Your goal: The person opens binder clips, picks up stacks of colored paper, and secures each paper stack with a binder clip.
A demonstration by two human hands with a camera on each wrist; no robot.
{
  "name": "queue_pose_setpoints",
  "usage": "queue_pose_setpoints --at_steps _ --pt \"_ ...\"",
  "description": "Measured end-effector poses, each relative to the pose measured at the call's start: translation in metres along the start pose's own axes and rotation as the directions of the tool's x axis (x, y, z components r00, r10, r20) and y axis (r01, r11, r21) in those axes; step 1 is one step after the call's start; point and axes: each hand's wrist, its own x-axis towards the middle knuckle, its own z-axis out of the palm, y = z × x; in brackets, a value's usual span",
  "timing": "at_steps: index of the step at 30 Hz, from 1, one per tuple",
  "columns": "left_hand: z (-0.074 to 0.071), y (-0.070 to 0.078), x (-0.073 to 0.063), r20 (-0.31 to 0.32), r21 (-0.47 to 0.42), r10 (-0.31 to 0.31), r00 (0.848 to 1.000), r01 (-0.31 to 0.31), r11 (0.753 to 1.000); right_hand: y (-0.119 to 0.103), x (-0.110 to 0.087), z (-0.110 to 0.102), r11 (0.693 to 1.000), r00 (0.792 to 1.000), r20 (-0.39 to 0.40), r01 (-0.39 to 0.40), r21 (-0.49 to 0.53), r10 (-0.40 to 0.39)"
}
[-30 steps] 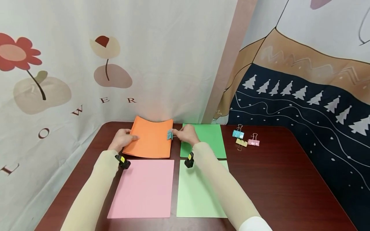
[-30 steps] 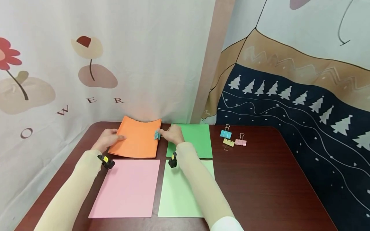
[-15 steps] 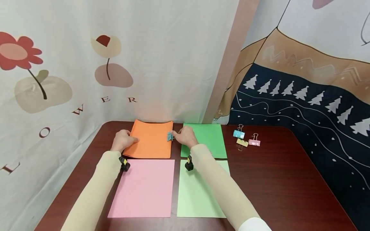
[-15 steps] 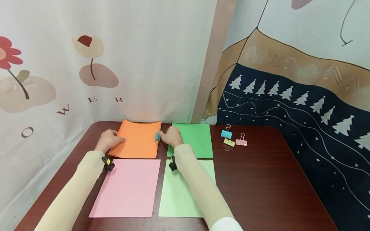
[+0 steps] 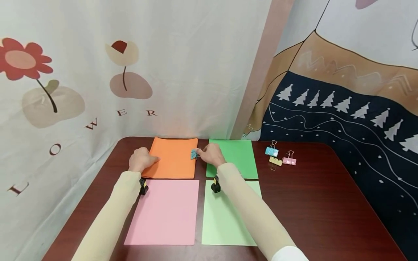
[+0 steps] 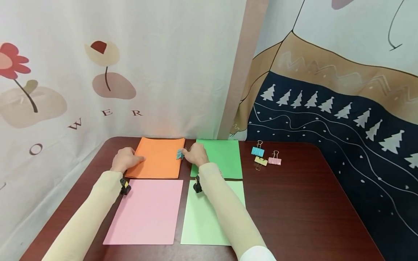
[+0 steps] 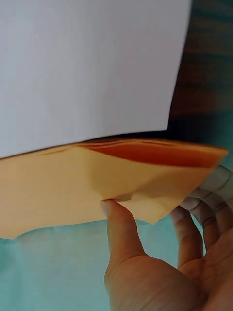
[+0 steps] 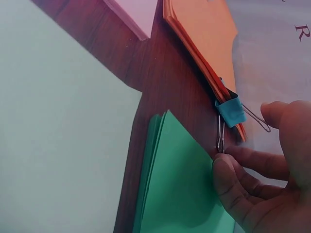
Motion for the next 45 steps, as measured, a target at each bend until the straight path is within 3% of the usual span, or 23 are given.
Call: queue_pose_setpoints --at_steps 3,9,17,27,38,45 --pt "0.003 -0.001 -0.001 -0.008 -0.003 0.003 1.000 -0.003 1.000 0.002 0.000 -0.003 1.000 1.000 0.019 -0.007 0.009 0.006" --pt "0.002 -0.006 -0.008 -0.023 -0.041 0.028 0.999 -0.029 0.999 0.004 -0.007 -0.013 0.998 0.998 0.033 0.054 0.040 -0.055" --pt "0.002 -0.008 -0.021 -0.058 -0.096 0.125 0.990 -0.130 0.987 0.009 -0.021 -0.032 0.993 0.993 0.012 0.115 0.041 -0.116" --pt "0.002 -0.008 -0.051 -0.088 -0.218 0.221 0.971 -0.236 0.947 0.034 -0.036 -0.058 0.985 0.986 -0.006 0.169 0.019 -0.169" --pt "0.004 -0.003 -0.090 -0.053 -0.200 0.282 0.958 -0.287 0.937 0.070 -0.052 -0.093 0.978 0.978 -0.034 0.206 -0.025 -0.207" --pt "0.012 -0.008 -0.108 -0.047 -0.191 0.339 0.940 -0.342 0.920 0.092 -0.065 -0.115 0.974 0.974 -0.079 0.204 -0.095 -0.212"
